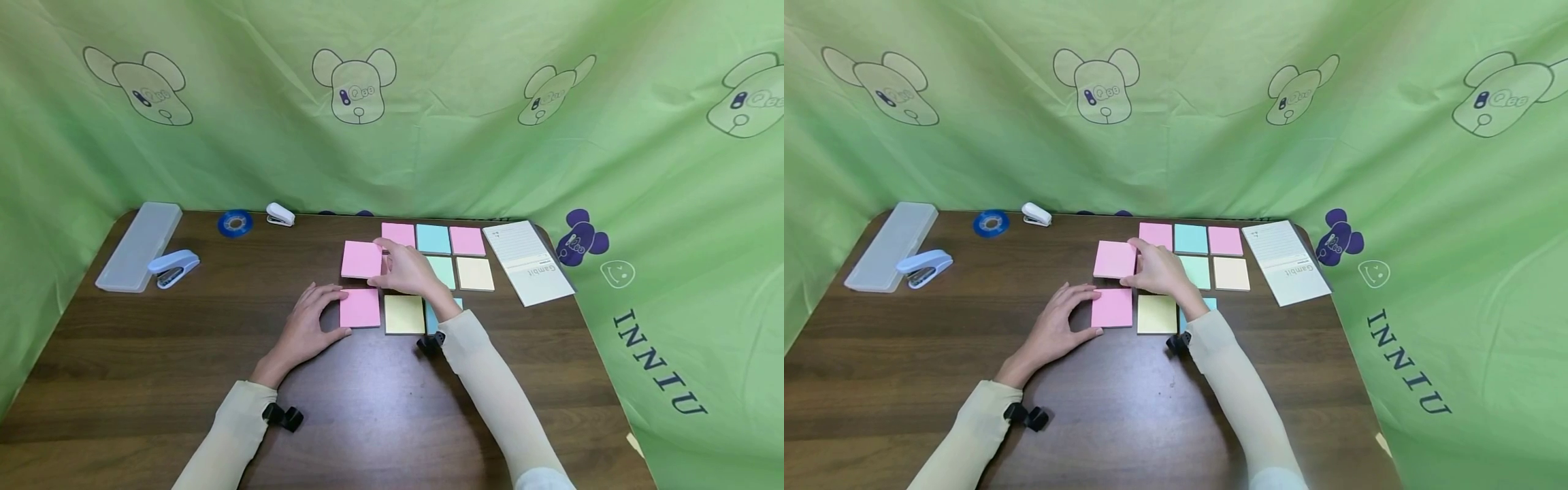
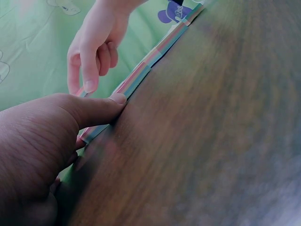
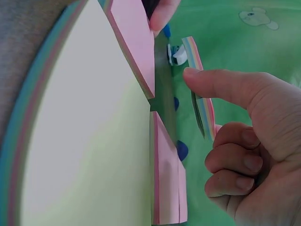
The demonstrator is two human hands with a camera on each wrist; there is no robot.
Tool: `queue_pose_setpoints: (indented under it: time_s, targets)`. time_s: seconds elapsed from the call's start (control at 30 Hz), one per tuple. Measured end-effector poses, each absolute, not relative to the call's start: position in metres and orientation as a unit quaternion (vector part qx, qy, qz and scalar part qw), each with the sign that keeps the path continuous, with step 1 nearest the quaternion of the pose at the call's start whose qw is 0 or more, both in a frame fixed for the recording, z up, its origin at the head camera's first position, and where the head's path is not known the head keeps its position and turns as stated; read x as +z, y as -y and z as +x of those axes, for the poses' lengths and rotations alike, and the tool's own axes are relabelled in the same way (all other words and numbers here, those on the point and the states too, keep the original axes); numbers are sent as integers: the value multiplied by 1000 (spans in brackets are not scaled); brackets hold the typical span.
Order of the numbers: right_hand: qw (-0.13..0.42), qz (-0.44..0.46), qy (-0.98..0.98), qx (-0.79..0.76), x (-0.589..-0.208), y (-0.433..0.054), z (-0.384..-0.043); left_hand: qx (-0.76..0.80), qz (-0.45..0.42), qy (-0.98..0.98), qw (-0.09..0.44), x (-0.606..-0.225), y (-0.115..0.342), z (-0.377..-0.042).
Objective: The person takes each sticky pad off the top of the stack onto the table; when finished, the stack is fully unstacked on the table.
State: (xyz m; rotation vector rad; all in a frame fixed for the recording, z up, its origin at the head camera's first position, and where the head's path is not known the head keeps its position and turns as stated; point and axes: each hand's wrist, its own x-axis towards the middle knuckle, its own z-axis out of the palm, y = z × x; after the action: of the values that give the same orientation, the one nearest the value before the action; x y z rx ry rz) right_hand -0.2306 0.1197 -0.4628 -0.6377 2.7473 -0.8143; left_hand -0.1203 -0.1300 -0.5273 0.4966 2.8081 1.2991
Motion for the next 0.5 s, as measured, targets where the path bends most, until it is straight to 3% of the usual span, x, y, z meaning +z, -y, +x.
queue_pose_setpoints:
  time_s: [0.5]
  targets:
    - [126, -207, -946, -215, -486, -108, -254, 415, 159, -896, 3, -527, 129, -120]
